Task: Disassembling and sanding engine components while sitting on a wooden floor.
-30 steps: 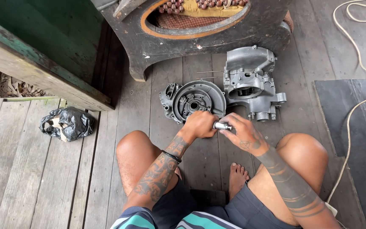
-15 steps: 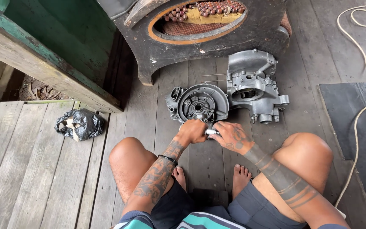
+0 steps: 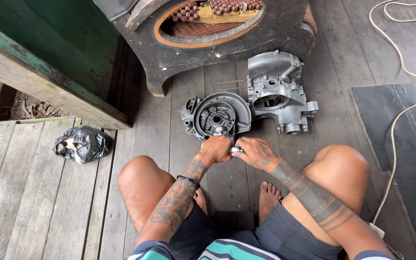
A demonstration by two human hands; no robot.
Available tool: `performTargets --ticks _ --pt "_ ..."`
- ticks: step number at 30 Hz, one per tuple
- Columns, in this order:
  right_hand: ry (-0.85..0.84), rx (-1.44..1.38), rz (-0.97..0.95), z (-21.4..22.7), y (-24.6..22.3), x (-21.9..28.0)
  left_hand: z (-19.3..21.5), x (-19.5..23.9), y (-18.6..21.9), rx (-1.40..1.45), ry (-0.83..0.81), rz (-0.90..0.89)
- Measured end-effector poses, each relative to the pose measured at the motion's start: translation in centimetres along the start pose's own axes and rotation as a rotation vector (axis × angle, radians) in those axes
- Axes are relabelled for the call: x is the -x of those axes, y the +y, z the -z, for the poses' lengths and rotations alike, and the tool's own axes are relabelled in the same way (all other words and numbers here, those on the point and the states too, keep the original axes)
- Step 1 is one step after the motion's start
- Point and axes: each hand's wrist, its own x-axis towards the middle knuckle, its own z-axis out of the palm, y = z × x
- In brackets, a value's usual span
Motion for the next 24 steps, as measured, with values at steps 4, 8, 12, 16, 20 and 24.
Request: performTargets --ticks 4,8,12,16,20,24 --pt "-0.027 -0.008 -0.029 -0.2 0.3 -0.5 0.4 -0.4 0.0 0.007 -0.014 0.013" --pt "-0.049 -0.111 -0.061 -0.7 0.8 -0.6 -0.7 -1.0 -0.6 -0.003 -0.009 0.022" --pt "-0.073 -0.101 -0.006 -1.8 2.1 -0.9 -0.8 -0.8 -0.7 0.008 -0.007 0.02" --pt "-0.017 -0.083 -0.015 -2.3 2.3 -1.1 -0.8 -1.0 -0.9 0.016 -0.013 0.047" --pt "-0.042 -0.02 -0.042 -2.2 1.9 -1.4 0.0 -0.8 -1.1 0.004 -0.032 0.055" --pt "-0.068 -0.021 0.003 -1.8 1.6 -1.7 -1.0 -1.3 -1.4 0.008 -0.022 0.056"
